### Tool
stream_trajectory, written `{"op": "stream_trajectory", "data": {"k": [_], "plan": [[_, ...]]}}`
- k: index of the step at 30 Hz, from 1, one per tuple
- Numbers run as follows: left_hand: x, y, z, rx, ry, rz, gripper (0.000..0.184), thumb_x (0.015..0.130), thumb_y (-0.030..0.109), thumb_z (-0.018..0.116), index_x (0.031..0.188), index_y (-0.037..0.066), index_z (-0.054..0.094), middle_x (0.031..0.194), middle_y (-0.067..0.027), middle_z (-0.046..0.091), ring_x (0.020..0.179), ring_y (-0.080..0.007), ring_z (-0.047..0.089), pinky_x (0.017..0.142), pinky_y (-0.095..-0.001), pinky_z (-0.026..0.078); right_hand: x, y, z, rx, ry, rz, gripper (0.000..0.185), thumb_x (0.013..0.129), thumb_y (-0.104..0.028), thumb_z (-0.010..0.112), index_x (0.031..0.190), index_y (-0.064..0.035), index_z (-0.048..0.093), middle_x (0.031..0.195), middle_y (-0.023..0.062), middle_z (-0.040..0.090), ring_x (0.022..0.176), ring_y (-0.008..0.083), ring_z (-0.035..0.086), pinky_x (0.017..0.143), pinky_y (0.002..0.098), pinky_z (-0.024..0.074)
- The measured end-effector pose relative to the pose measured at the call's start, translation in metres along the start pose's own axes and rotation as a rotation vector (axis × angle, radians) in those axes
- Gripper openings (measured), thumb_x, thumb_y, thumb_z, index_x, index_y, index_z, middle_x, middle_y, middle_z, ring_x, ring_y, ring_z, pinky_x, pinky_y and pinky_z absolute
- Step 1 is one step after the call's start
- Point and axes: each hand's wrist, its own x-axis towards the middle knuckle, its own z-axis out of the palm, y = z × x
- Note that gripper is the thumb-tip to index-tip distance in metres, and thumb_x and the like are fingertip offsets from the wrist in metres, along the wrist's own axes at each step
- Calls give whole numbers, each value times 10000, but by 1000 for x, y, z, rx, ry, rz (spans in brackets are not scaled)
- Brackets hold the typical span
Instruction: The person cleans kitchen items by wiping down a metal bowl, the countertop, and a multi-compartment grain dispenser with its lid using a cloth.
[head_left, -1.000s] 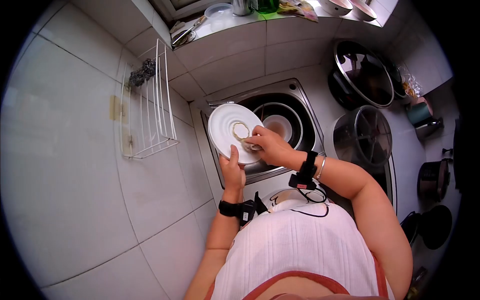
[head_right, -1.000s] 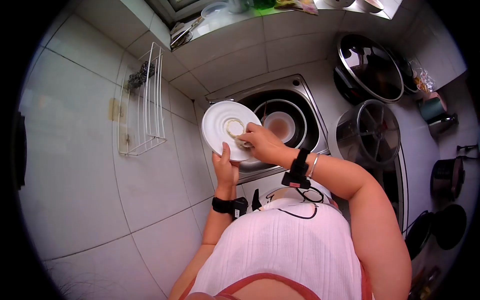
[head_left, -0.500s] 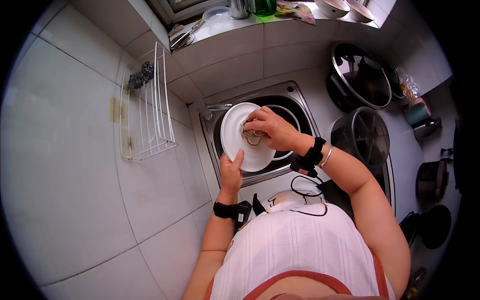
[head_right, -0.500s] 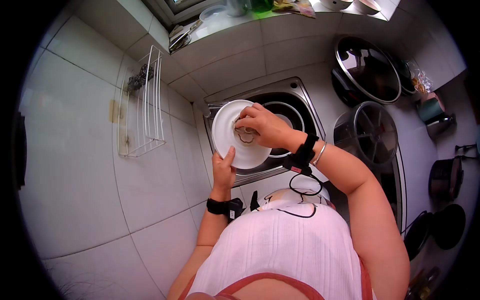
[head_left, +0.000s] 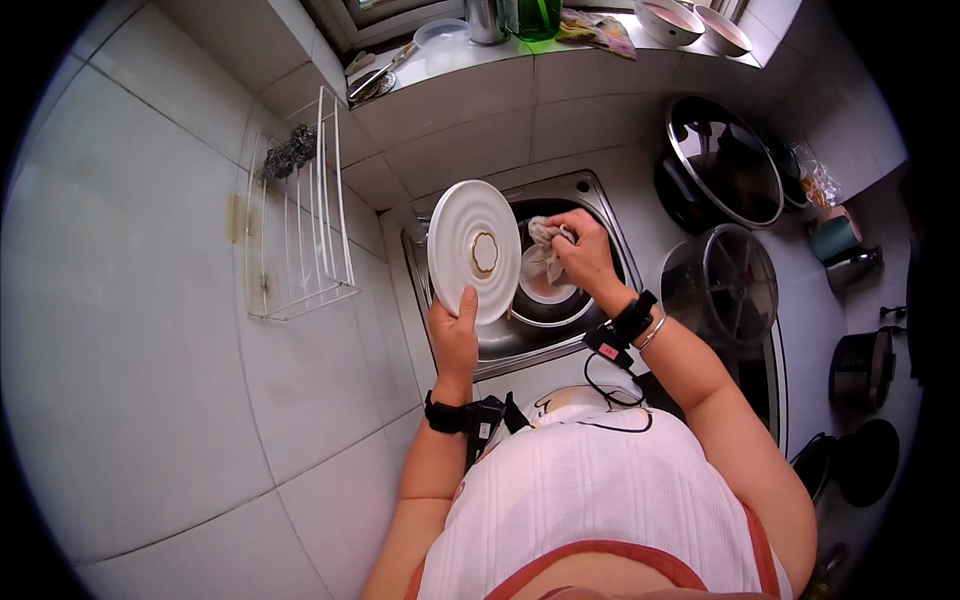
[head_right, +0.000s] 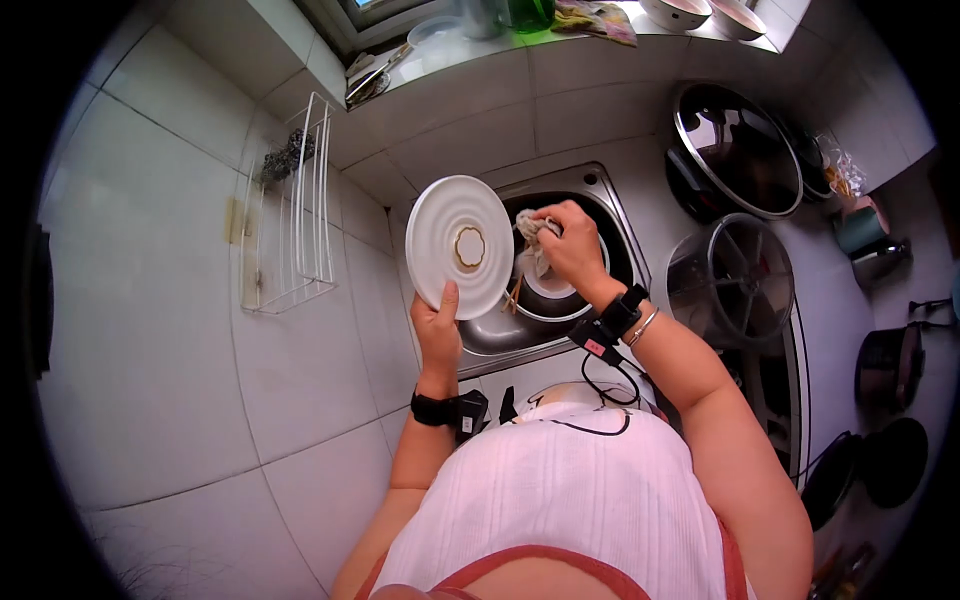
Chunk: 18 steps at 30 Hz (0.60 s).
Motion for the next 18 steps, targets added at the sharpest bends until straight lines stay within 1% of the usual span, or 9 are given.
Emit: {"op": "stream_trajectory", "data": {"k": [2,4,5,8,9,11,13,15,18], "plan": [[-4,-15,1,-31,-17,-45,272,908,159,576,1106,-26,558,1016,-55,631,888,-107,569,804,-239,428,7,-19,-5,114,-76,-35,249,685,0,539,896,-27,668,886,122,587,822,275,581,766,321,474],[-6,-19,5,-60,-38,-87,271,906,151,577,1114,-22,554,1030,-54,626,890,-105,571,799,-240,433,9,-20,3,93,-208,-294,280,673,25,543,920,-36,660,935,114,569,895,272,546,807,321,454],[-7,-15,7,-145,-56,-137,266,905,139,575,1117,-20,551,1035,-56,623,892,-106,575,794,-238,438,9,-22,5,51,-277,-313,333,669,47,546,964,-59,660,998,91,546,941,237,552,819,297,454],[-8,-6,8,-277,-40,-180,259,903,117,571,1120,-24,544,1041,-62,618,896,-109,580,788,-234,447,9,-12,6,-76,-278,-423,322,656,52,554,948,-36,660,974,91,552,919,232,560,789,291,459],[-8,-4,7,-328,-9,-179,256,903,108,568,1118,-29,541,1043,-66,617,899,-111,582,786,-233,451,6,-8,7,-72,-279,-424,322,656,52,554,948,-36,660,974,91,552,919,232,560,789,291,459],[-4,-2,7,-315,23,-139,262,904,106,565,1125,-33,535,1051,-69,613,899,-113,582,783,-233,454,-10,-3,9,11,-381,-148,298,664,42,558,937,-21,661,946,96,561,882,235,572,770,282,459],[-1,-1,7,-310,55,-95,268,905,105,563,1131,-37,529,1059,-71,610,899,-114,582,780,-232,456,-23,-5,16,86,-352,-123,284,683,24,559,945,-14,663,936,94,565,862,226,577,768,274,456],[1,0,4,-303,-12,-109,278,907,103,561,1143,-38,522,1075,-72,603,916,-114,576,783,-238,456,-22,-5,20,94,-348,-107,283,688,21,557,949,-13,663,948,89,563,868,217,574,769,272,455],[-4,-10,8,-281,-8,-154,231,901,79,559,1111,-14,539,1041,-79,618,891,-132,602,763,-254,488,1,-5,25,217,-220,-35,294,689,36,539,951,-12,663,950,79,548,872,199,564,778,270,453]]}}
